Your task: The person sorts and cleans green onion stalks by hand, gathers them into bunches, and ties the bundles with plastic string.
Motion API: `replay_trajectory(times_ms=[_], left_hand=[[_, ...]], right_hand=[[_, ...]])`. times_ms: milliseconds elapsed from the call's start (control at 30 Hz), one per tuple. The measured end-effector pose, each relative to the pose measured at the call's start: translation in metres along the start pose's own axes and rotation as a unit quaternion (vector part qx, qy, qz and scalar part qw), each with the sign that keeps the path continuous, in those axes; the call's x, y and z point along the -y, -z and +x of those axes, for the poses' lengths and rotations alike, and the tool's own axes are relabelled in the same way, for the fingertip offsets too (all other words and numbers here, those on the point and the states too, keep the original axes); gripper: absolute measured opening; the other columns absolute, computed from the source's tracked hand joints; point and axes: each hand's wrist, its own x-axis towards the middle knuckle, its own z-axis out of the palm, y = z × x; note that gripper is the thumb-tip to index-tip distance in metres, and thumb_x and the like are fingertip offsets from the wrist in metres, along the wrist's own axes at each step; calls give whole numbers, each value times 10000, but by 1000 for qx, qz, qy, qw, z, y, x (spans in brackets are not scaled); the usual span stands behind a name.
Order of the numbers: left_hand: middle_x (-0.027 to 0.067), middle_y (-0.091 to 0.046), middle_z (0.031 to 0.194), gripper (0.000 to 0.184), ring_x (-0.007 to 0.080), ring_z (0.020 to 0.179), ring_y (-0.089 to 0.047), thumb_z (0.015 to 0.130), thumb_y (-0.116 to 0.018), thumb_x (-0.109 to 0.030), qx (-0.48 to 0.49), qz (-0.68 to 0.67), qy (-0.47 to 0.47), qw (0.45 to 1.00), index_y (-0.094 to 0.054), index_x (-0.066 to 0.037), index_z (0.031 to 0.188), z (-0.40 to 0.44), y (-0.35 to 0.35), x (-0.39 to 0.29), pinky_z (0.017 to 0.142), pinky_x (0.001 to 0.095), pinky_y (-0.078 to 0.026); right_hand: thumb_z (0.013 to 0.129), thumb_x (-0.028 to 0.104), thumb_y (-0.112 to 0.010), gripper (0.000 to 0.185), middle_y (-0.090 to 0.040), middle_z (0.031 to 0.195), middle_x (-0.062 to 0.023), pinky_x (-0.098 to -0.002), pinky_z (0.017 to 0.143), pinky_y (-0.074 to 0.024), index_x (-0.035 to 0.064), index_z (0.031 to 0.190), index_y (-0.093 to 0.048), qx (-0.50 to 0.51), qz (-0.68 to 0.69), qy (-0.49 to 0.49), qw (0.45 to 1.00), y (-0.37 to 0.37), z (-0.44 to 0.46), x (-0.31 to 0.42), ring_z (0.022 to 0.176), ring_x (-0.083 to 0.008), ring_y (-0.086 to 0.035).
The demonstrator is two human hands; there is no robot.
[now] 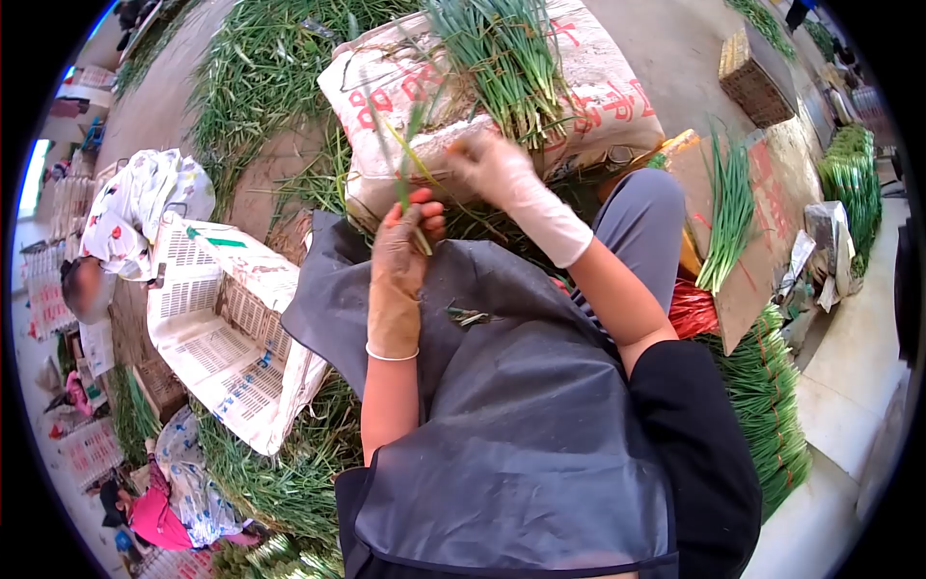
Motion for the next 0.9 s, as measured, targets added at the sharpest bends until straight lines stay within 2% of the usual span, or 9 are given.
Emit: replay_trajectory(times_ms=[100, 167, 233, 333, 433, 567, 633, 733, 900], left_hand=[[23, -538, 683, 256, 85, 486, -392, 889, -500, -140, 13, -57, -21, 998, -530, -17, 1112, -4, 3, -24, 436, 207, -314], [4, -495, 665, 284, 73, 461, -330, 884, -509, -140, -7, -75, -23, 997, -511, -10, 1137, -6, -3, -31, 412, 207, -264], [-14, -452, 648, 315, 62, 435, -268, 880, -517, -141, -26, -96, -29, 995, -492, -3, 1163, -5, -10, -36, 389, 208, -215], [-21, -398, 624, 316, 66, 418, -259, 874, -522, -147, -58, -141, -19, 988, -494, -7, 1156, 1, -15, -33, 379, 212, -210], [1, -473, 631, 260, 73, 410, -276, 874, -517, -186, -43, -161, 5, 986, -545, -28, 1078, 3, -7, -19, 381, 208, -211], [16, -520, 667, 230, 71, 408, -268, 858, -544, -179, -65, -149, 22, 986, -557, -36, 1037, 15, -6, -17, 378, 209, -196], [20, -539, 688, 221, 67, 410, -267, 851, -563, -182, -71, -128, 20, 989, -562, -48, 1027, 16, -16, -16, 380, 203, -193], [22, -553, 754, 224, 58, 426, -279, 844, -582, -188, -72, -77, 41, 994, -572, -49, 1019, 27, -31, -13, 384, 193, -204], [-3, -600, 779, 207, 50, 504, -468, 823, -619, -160, -54, -7, 66, 996, -592, -40, 990, 36, -35, 14, 428, 159, -330]], right_hand=[[752, 410, -643, 458, -610, 911, -154, -340, 766, -483, 22, 986, -577, -171, -437, -83, 879, 17, 37, -29, 862, -251, -619], [764, 394, -630, 444, -614, 904, -166, -335, 763, -482, 9, 975, -568, -79, -359, -218, 904, 16, 65, -62, 856, -249, -618], [758, 372, -635, 446, -619, 903, -160, -323, 755, -475, 1, 998, -574, -55, -348, -186, 917, 27, 68, -65, 848, -244, -618], [725, 252, -607, 353, -621, 915, -154, -355, 802, -452, 88, 1037, -610, -48, 66, -86, 993, 32, 65, -65, 890, -285, -602], [715, 261, -614, 326, -622, 920, -163, -354, 790, -450, 52, 965, -629, -93, -250, -82, 960, 31, 53, -65, 878, -284, -595], [799, 270, -589, 301, -638, 689, -105, -308, 592, -470, 47, 995, -642, -27, 258, -188, 947, 38, 48, -70, 606, -172, -603], [872, 251, -523, 310, -603, 610, -55, -230, 471, -428, -27, 963, -623, -10, 105, -186, 977, 41, 44, -81, 494, -99, -537], [905, 295, -488, 321, -564, 578, -28, -196, 434, -378, 9, 900, -635, 116, 418, -168, 885, 46, 15, -41, 450, -89, -481], [903, 327, -504, 332, -595, 719, 2, -203, 590, -417, 15, 969, -599, 149, 407, -138, 891, -5, -24, -17, 631, -65, -504]])
